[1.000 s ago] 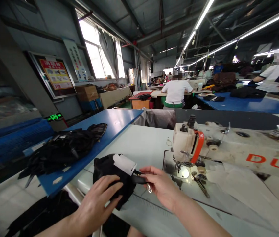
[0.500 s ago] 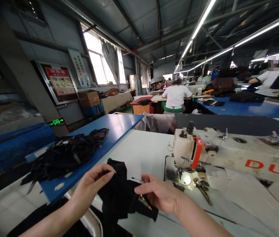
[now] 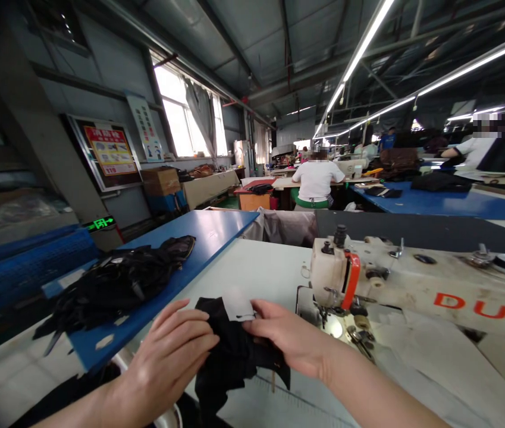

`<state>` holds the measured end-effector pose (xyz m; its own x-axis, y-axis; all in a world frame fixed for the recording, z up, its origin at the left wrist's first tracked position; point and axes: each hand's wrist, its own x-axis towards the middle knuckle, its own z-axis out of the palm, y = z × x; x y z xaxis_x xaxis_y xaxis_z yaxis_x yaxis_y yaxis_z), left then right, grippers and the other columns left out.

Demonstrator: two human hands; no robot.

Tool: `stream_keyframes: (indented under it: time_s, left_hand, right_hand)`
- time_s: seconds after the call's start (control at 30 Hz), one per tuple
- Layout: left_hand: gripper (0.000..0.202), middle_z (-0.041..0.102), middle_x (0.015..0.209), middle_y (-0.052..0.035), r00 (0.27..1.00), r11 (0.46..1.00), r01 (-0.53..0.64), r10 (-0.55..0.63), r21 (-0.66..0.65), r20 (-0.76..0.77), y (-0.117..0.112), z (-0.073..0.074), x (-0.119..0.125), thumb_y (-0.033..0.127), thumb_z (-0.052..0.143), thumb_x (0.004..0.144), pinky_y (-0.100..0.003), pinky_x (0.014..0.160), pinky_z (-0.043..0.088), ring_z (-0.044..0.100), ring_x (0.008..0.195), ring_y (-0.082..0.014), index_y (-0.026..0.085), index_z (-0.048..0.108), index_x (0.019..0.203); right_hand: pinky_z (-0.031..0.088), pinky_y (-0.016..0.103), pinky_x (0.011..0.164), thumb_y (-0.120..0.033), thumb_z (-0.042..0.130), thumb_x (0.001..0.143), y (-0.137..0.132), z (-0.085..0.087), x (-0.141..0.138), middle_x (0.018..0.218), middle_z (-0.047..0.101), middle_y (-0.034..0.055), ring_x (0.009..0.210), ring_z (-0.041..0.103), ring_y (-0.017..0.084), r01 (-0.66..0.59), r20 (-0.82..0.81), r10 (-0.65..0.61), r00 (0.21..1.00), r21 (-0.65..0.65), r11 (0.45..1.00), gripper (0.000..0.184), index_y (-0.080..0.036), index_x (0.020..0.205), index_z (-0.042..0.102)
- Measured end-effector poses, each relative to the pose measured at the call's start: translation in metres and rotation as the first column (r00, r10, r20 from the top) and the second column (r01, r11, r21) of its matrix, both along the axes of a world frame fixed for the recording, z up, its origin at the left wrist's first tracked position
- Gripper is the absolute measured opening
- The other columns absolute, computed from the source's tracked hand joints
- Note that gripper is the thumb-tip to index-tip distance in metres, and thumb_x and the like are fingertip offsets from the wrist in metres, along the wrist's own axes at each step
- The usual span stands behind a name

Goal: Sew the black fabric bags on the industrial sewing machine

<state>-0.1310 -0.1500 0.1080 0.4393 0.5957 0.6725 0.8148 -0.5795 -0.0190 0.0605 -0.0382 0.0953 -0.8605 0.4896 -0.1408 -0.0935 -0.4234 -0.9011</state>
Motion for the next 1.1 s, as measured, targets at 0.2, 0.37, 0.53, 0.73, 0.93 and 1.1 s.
stream_keyframes:
  time_s: [0.2,0.37,0.53,0.73,0.93,1.1]
  left_hand:
    - [0.013,0.063,0.079,-0.0007,0.984,0.951,0.054,0.001,-0.305,0.177,0.007,0.023,0.004,0.015,0.051,0.089,-0.034,0.096,0.037,0.058,0.08,-0.0136,0.02,0.063,0.086]
    - [0.011,0.063,0.081,-0.0009,0.941,0.851,0.049,0.136,-0.522,0.31,0.015,0.036,0.004,0.021,0.052,0.088,-0.024,0.074,0.044,0.058,0.081,-0.0149,0.021,0.063,0.086]
    - [0.014,0.064,0.081,-0.0009,0.924,0.811,0.101,0.138,-0.577,0.356,0.023,0.039,0.004,0.023,0.05,0.088,-0.024,0.074,0.043,0.058,0.08,-0.0154,0.021,0.064,0.085]
    - [0.014,0.063,0.08,0.0013,0.915,0.752,0.158,0.133,-0.64,0.382,0.026,0.044,0.002,0.021,0.051,0.086,-0.021,0.073,0.042,0.056,0.076,-0.0129,0.02,0.064,0.082]
    - [0.016,0.061,0.076,0.002,0.884,0.683,0.231,0.151,-0.693,0.443,0.039,0.04,-0.002,0.029,0.052,0.086,-0.021,0.071,0.042,0.054,0.075,-0.0128,0.018,0.063,0.081]
    - [0.02,0.063,0.075,0.0019,0.843,0.618,0.238,0.252,-0.749,0.475,0.055,0.029,-0.009,0.034,0.068,0.071,-0.021,0.063,0.043,0.057,0.071,-0.0144,0.017,0.065,0.081]
  right_hand:
    - [0.044,0.031,0.075,-0.026,0.066,0.073,0.013,0.006,0.001,0.098,0.062,0.0035,0.085,0.059,0.019,0.22,0.228,-0.301,0.926,0.323,0.921,0.052,-0.02,0.122,0.049]
    - [0.039,0.034,0.087,-0.03,0.059,0.081,0.0,0.019,0.009,0.105,0.06,0.0048,0.099,0.054,0.023,0.276,0.037,-0.508,0.86,0.805,0.526,0.017,-0.024,0.096,0.061]
    - [0.041,0.033,0.082,-0.022,0.059,0.082,-0.023,0.027,0.014,0.091,0.061,0.0036,0.092,0.054,0.022,0.14,0.047,-0.46,0.887,0.921,0.363,0.004,-0.024,0.083,0.063]
    - [0.04,0.03,0.082,-0.017,0.054,0.085,-0.018,0.03,0.014,0.091,0.059,0.0024,0.093,0.053,0.019,0.023,0.101,-0.447,0.889,0.965,0.263,0.014,-0.023,0.08,0.066]
    - [0.042,0.027,0.067,-0.017,0.047,0.086,-0.014,0.038,0.014,0.086,0.057,0.0021,0.074,0.058,0.015,-0.065,0.199,-0.433,0.879,0.95,0.306,0.023,-0.022,0.071,0.064]
    - [0.036,0.024,0.041,-0.023,0.043,0.086,-0.003,0.028,0.002,0.052,0.057,-0.0018,0.037,0.051,0.011,0.012,0.329,-0.373,0.868,0.735,0.678,0.021,-0.02,0.079,0.063]
